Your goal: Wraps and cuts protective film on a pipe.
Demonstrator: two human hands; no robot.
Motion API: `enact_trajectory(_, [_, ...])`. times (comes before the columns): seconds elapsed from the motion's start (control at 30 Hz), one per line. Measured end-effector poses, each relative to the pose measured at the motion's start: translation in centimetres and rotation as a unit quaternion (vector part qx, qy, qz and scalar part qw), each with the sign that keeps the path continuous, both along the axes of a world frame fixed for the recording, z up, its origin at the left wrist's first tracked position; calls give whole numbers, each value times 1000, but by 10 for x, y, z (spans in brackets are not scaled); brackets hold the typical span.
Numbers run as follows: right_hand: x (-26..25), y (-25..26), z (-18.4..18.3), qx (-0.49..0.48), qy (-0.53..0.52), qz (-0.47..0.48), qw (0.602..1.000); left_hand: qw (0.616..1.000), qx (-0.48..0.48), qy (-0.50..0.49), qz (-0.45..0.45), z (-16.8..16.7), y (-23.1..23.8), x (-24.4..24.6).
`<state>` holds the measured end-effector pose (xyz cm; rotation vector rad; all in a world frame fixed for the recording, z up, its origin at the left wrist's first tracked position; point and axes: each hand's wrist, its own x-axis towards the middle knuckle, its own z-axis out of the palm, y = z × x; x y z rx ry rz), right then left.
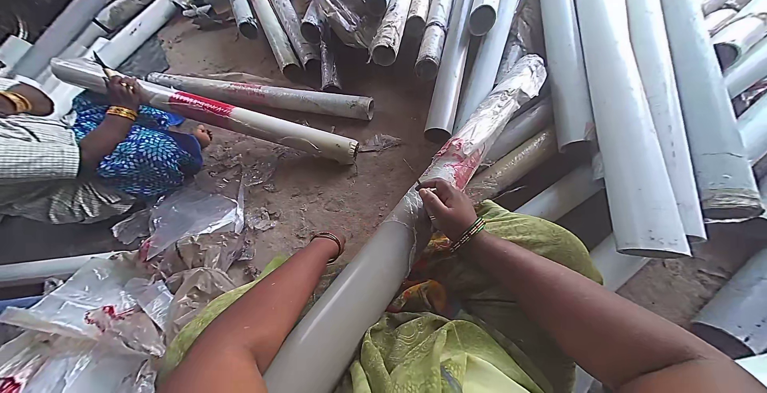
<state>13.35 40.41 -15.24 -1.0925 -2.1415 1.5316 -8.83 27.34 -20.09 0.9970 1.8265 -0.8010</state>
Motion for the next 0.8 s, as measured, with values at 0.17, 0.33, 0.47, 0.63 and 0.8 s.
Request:
enact_trajectory(0.17, [2,4,-4,23,1,11,1000,972,213,-3,101,20,28,-12])
enact_trajectory(0.33, [4,4,-1,20,18,9,1000,869,442,-105,197,69,21,-2])
enact_trajectory(0.47, [4,7,5,11,5,26,1000,853,471,-169,149,111,6,26])
enact_trajectory(0.63, [1,12,10,1,-3,44,999,907,398,-138,-25,133,-2,65])
enact_trajectory(0.8, [5,15,8,-15,-3,51,999,899,429,-82,-41,126,-1,88])
